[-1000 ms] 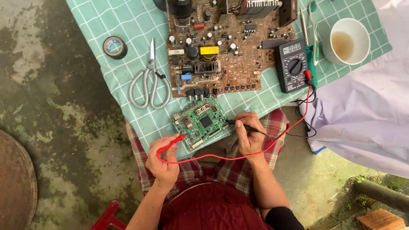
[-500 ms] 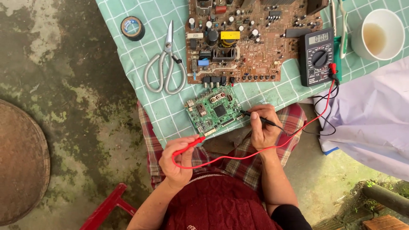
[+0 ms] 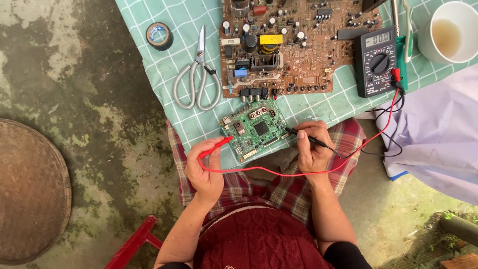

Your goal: Cleaning a circuit board with a brush and liquid, then testing it with a digital multimeter

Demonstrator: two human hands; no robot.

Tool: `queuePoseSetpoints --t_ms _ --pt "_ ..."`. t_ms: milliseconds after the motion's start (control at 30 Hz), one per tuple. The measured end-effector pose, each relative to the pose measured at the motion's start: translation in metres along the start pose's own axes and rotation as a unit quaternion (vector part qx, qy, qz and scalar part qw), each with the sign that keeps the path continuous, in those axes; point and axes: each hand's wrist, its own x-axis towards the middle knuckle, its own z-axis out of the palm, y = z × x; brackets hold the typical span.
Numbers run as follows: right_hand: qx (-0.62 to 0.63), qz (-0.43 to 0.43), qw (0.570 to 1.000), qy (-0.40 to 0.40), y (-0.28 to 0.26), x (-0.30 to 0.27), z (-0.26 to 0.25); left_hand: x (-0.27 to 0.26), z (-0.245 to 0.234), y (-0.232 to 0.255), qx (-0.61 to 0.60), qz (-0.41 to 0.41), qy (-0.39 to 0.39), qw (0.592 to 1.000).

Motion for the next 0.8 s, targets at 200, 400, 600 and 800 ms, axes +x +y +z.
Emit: queuePoseSetpoints --t_ms 200,400,600,800 --pt "-0.015 -0.007 1.000 0.002 -0.002 0.004 0.000 0.018 0.005 -0.005 -0.012 -0.011 0.002 1.000" --pt "-0.018 -0.006 1.000 0.000 0.000 0.003 -0.001 0.024 0.007 -0.002 -0.009 -0.025 0.007 1.000" --pt "-0.019 -0.006 1.000 0.004 -0.002 0.004 0.000 0.028 0.006 -0.005 0.002 -0.019 -0.004 1.000" --pt "-0.012 0.002 1.000 0.005 0.000 0.003 0.000 0.039 0.008 -0.013 0.020 0.035 -0.050 0.998"
